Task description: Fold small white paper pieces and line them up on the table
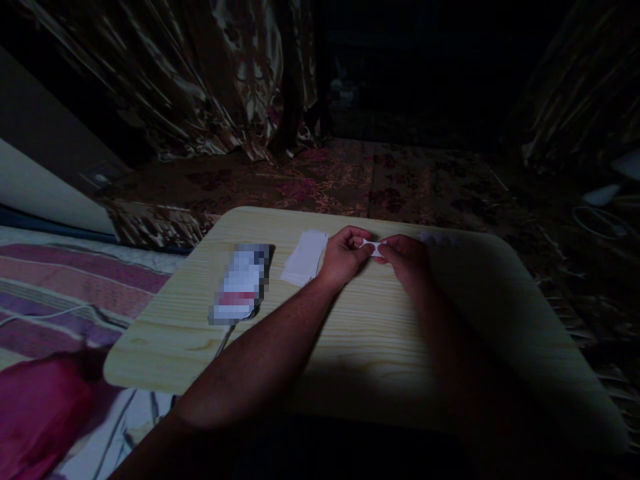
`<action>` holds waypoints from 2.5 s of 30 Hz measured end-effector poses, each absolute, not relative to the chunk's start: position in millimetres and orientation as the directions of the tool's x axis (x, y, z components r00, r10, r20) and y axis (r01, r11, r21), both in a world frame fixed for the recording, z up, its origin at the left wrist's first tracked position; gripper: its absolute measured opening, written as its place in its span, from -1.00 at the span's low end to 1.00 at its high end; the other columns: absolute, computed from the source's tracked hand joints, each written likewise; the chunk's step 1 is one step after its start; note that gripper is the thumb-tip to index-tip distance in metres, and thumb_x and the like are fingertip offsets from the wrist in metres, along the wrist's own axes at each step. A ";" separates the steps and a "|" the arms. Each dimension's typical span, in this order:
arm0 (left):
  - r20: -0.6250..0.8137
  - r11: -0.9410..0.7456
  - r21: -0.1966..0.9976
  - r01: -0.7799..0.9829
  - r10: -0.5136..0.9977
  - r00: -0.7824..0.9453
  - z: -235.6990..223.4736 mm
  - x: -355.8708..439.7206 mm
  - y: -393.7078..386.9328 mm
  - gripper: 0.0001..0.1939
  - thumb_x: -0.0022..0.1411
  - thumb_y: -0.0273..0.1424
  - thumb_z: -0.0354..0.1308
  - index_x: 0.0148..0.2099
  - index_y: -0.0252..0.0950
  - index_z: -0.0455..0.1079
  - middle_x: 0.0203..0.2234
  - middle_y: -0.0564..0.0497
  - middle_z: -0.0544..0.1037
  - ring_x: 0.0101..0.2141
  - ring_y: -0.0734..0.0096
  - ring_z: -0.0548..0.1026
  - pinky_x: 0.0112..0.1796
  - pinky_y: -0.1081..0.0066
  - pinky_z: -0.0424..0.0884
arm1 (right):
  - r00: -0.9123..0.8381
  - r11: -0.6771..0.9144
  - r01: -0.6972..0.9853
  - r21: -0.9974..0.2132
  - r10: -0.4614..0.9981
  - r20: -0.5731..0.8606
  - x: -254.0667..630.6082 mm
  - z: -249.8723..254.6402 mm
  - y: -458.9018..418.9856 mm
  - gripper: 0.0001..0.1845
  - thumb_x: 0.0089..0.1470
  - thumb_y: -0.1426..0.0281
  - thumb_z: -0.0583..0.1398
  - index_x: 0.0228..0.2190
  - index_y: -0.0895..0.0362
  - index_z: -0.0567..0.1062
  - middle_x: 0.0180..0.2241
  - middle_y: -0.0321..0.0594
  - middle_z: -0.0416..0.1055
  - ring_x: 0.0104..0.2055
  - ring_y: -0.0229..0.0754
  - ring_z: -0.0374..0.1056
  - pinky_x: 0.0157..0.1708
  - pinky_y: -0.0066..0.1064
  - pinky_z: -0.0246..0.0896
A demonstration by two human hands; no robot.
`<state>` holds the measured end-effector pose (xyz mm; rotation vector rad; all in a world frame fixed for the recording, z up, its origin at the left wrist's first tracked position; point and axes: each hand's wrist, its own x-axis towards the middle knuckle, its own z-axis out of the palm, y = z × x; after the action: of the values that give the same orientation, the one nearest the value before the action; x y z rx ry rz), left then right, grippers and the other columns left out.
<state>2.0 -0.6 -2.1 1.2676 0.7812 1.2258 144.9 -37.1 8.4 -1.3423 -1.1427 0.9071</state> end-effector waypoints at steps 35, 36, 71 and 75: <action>0.167 -0.106 0.960 -0.258 0.959 0.228 -0.5 2.2 -1.2 -0.73 -0.09 -0.39 0.36 -0.31 -0.30 0.38 -0.56 0.13 0.43 -0.60 0.63 0.28 -0.55 0.53 0.15 | 0.251 0.091 0.125 -0.988 0.960 0.120 144.2 5.9 -36.5 -0.86 -0.13 0.31 0.26 -0.47 0.12 0.48 -0.56 -0.35 0.46 -0.47 -0.19 0.48 -0.44 -0.40 0.42; 0.165 -0.103 0.960 -0.261 0.959 0.229 -0.5 2.2 -1.0 -0.72 -0.10 -0.39 0.36 -0.31 -0.30 0.38 -0.57 0.13 0.43 -0.60 0.63 0.27 -0.55 0.53 0.15 | 0.249 0.089 0.131 -0.987 0.961 0.120 144.3 6.0 -36.6 -0.85 -0.13 0.30 0.26 -0.47 0.12 0.48 -0.55 -0.34 0.47 -0.46 -0.19 0.48 -0.43 -0.40 0.42; 0.158 -0.077 0.943 -0.324 0.959 0.234 -0.4 5.0 -1.2 -0.58 -0.10 -0.46 0.35 -0.16 -0.26 0.31 -0.52 0.11 0.53 -0.57 0.54 0.43 -0.53 0.54 0.24 | 0.250 0.103 0.226 -0.969 0.955 0.160 146.4 2.4 -35.4 -0.88 -0.13 0.31 0.24 -0.50 0.11 0.50 -0.55 -0.29 0.50 -0.44 -0.14 0.47 -0.42 -0.39 0.31; 0.148 -0.068 0.948 -0.311 0.959 0.241 0.6 4.8 -1.2 -0.58 -0.09 -0.45 0.34 -0.15 -0.25 0.31 -0.52 0.10 0.53 -0.58 0.54 0.42 -0.55 0.54 0.23 | 0.246 0.105 0.254 -0.962 0.954 0.169 146.9 2.4 -34.7 -0.88 -0.14 0.31 0.25 -0.50 0.10 0.50 -0.56 -0.29 0.50 -0.45 -0.15 0.45 -0.42 -0.38 0.28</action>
<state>4.8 -1.2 0.6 1.1729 0.7405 1.2194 146.9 -34.7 2.4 -1.3893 -1.2361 0.7840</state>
